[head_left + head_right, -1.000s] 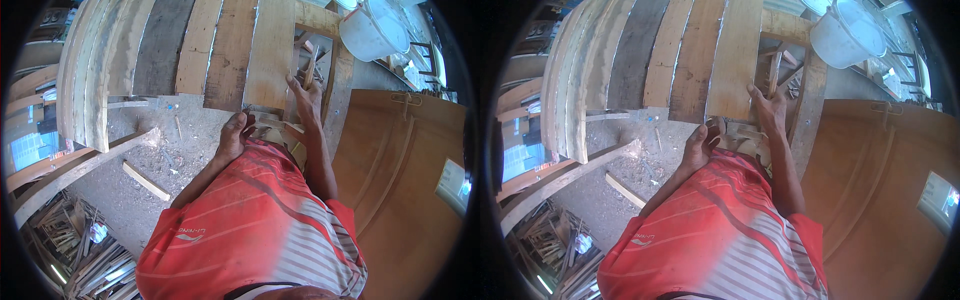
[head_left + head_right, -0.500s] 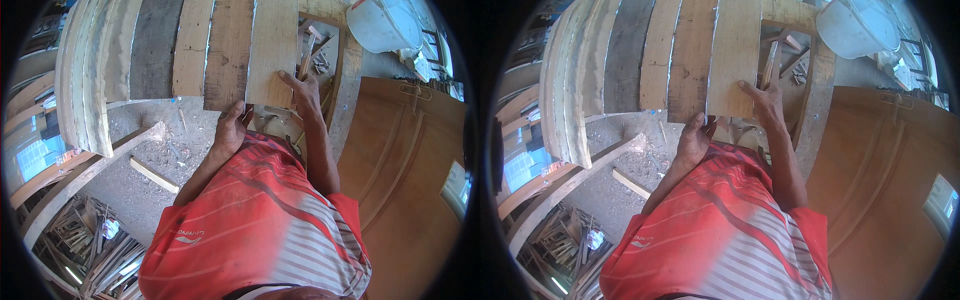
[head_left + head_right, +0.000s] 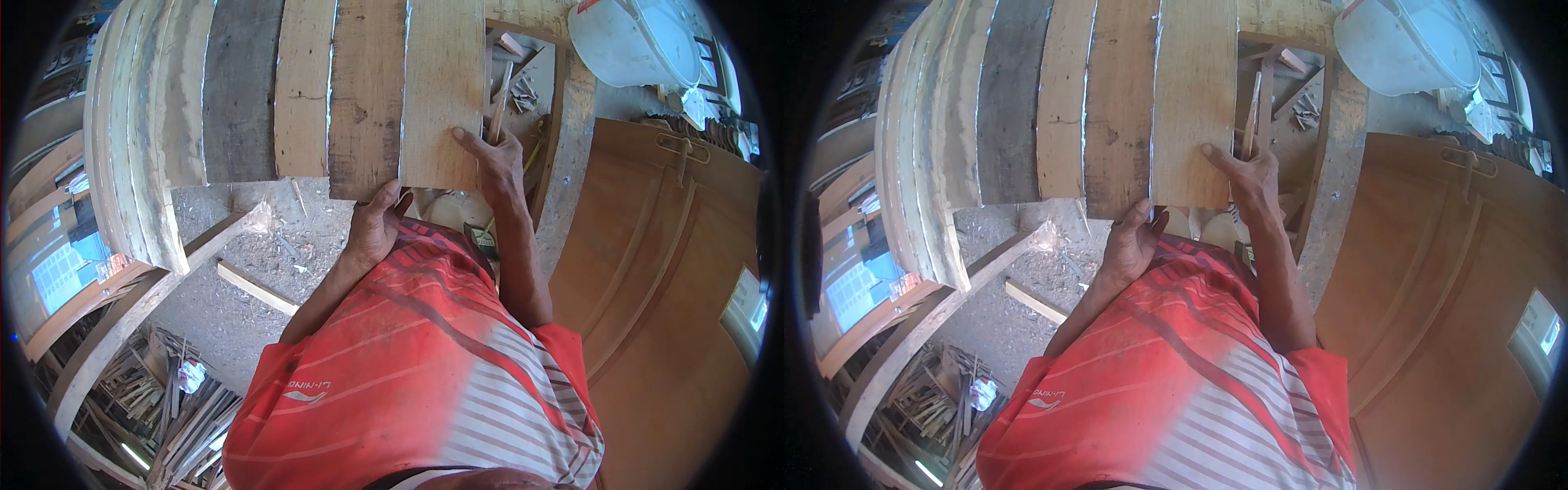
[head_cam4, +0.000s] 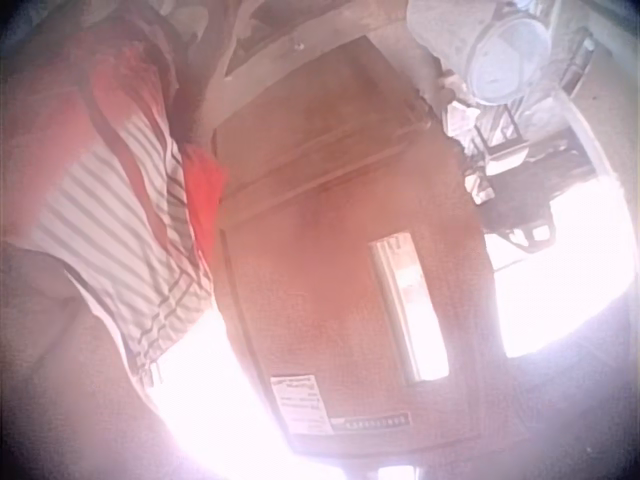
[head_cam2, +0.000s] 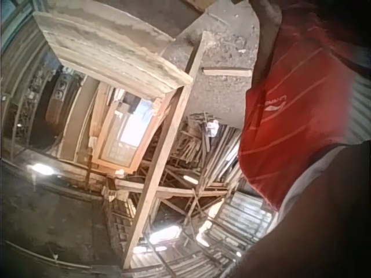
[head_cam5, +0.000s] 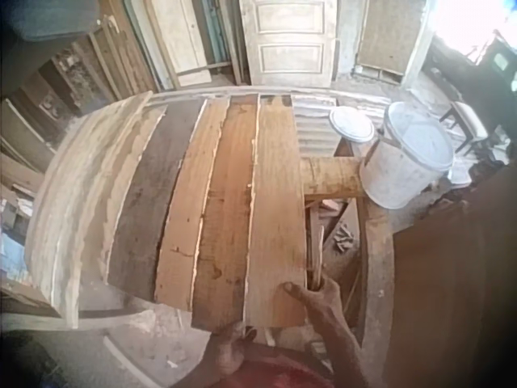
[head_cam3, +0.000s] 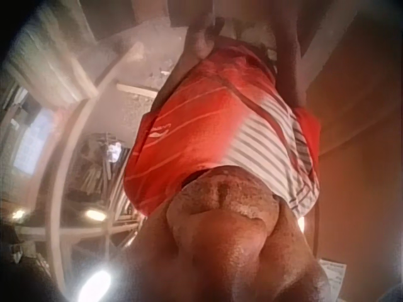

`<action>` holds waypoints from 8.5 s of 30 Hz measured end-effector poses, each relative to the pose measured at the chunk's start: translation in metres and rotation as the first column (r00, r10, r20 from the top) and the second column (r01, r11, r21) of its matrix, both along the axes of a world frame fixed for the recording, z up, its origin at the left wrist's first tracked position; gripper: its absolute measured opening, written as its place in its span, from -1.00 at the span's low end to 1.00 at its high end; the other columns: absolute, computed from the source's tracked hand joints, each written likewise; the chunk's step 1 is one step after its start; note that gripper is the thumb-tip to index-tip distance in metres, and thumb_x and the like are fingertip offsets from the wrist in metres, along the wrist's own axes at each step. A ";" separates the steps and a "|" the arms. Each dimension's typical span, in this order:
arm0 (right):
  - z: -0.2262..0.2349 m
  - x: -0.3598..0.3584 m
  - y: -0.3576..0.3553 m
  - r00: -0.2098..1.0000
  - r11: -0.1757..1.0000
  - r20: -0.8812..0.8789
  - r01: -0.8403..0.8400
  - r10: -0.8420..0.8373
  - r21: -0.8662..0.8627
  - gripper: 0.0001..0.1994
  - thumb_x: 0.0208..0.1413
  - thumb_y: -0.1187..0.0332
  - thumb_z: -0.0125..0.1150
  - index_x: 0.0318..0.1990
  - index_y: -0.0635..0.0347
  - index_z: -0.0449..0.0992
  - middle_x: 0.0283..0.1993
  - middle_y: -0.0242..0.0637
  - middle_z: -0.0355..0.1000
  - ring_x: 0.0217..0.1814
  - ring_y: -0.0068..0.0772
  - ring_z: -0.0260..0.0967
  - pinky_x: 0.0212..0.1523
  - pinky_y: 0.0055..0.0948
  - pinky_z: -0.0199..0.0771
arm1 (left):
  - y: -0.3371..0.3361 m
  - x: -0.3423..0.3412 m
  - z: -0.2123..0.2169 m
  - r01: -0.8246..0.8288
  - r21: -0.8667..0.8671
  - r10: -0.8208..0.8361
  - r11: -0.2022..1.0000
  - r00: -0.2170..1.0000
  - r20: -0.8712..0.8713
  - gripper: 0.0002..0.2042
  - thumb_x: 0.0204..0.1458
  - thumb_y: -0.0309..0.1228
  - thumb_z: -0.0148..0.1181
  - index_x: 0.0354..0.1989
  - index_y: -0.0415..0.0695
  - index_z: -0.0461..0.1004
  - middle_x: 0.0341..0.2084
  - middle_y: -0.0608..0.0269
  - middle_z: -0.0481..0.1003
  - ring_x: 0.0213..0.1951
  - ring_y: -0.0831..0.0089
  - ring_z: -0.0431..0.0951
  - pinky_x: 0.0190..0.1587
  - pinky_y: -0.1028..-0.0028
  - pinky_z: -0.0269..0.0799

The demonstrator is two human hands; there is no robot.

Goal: The person applies glue to the edges of wooden planks using a stick, attaches them onto a wooden assembly, and applies glue to another wooden plank from a bucket.

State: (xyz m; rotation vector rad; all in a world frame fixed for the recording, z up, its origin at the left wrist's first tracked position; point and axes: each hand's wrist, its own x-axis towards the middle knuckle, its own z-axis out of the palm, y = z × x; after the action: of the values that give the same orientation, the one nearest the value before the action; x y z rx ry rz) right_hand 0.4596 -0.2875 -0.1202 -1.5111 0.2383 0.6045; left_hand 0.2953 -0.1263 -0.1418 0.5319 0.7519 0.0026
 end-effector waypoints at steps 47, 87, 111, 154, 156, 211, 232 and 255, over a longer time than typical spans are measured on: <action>0.002 0.004 0.005 0.998 0.999 -0.050 0.038 -0.039 -0.022 -0.45 0.02 0.30 0.52 0.10 0.50 0.52 -0.09 -0.16 0.62 -0.13 -0.45 0.57 -0.05 -0.45 0.57 | 0.002 0.002 0.007 0.025 0.011 -0.024 1.000 0.999 -0.024 -0.52 0.15 -0.42 0.36 0.25 0.02 0.38 0.15 0.35 0.47 0.18 0.45 0.47 0.28 0.32 0.40; 0.004 0.001 -0.040 0.985 0.981 0.143 0.122 -0.100 -0.152 -0.53 0.11 0.19 0.48 0.03 0.39 0.56 -0.15 -0.23 0.60 -0.15 -0.49 0.52 -0.12 -0.46 0.54 | 0.004 -0.003 -0.013 0.001 -0.020 0.000 1.000 0.999 0.039 -0.53 0.13 -0.30 0.41 0.19 -0.07 0.42 0.10 0.33 0.51 0.17 0.39 0.48 0.29 0.31 0.39; 0.065 -0.094 -0.022 0.779 0.864 0.375 -0.440 0.502 -0.243 -0.65 0.27 0.23 0.24 0.05 0.32 0.63 -0.29 -0.42 0.50 -0.39 -0.63 0.28 -0.40 -0.57 0.27 | 0.004 -0.337 -0.112 -0.185 0.740 0.639 0.647 0.661 -0.394 -0.42 0.19 0.09 0.26 0.01 -0.29 0.57 -0.17 0.08 0.64 -0.18 0.36 0.63 -0.09 0.34 0.56; -0.238 -0.714 0.575 -0.697 -0.513 -0.081 -0.439 0.712 -0.738 -0.52 0.31 0.11 0.06 0.16 0.34 0.48 -0.07 0.21 0.56 0.03 0.27 0.51 0.07 0.02 0.46 | 0.188 -0.929 -0.238 -0.398 0.638 0.705 0.659 0.030 -0.709 -0.12 0.16 0.04 0.30 0.45 -0.35 0.09 0.29 -0.37 0.30 0.35 -0.08 0.33 0.37 0.13 0.24; -0.252 -0.739 0.582 -0.732 -0.604 -0.220 -0.313 0.645 -0.733 -0.51 0.32 0.11 0.08 0.22 0.30 0.43 0.02 0.15 0.52 0.07 0.19 0.49 0.09 0.02 0.46 | 0.209 -0.942 -0.269 -0.404 0.626 0.679 0.667 -0.019 -0.734 -0.14 0.14 0.02 0.32 0.43 -0.35 0.13 0.29 -0.34 0.32 0.34 -0.09 0.34 0.37 0.13 0.25; 0.085 -0.769 0.273 0.502 0.645 0.435 -0.706 0.747 -0.294 -0.39 0.02 0.62 0.42 0.27 0.42 0.37 0.06 -0.04 0.55 0.05 -0.35 0.52 0.03 -0.37 0.57 | 0.184 -0.762 -0.111 -0.829 -0.530 0.926 0.180 0.325 -0.193 -0.18 0.21 0.34 -0.04 0.48 0.05 0.03 0.23 -0.13 0.31 0.24 0.00 0.40 0.17 0.05 0.48; 0.089 -0.528 -0.093 0.989 0.996 0.124 0.084 -0.083 -0.008 -0.44 0.26 0.30 0.20 0.34 0.44 0.32 0.19 -0.01 0.44 0.15 -0.20 0.48 0.12 -0.30 0.48 | 0.122 -0.510 0.087 -0.240 0.401 0.210 0.884 0.971 0.118 -0.54 0.11 -0.16 0.37 0.09 -0.18 0.48 -0.07 0.22 0.54 -0.06 0.39 0.60 -0.09 0.32 0.64; 0.116 -0.411 -0.036 0.853 0.974 0.519 0.074 0.049 -0.212 -0.49 0.29 0.00 0.25 0.15 0.28 0.56 -0.35 -0.53 0.39 -0.34 -0.75 0.22 -0.35 -0.61 0.23 | 0.083 -0.260 0.140 -0.090 0.615 -0.334 0.783 0.774 0.538 -0.59 0.29 -0.06 0.21 -0.05 -0.23 0.44 -0.27 0.47 0.40 -0.19 0.70 0.32 -0.04 0.56 0.27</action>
State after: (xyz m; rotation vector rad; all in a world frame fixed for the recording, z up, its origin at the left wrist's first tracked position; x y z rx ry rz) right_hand 0.0482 -0.3236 -0.0044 -1.8334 -0.1109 0.1360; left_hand 0.0353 -0.0430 -0.0014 1.1464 0.0172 0.2982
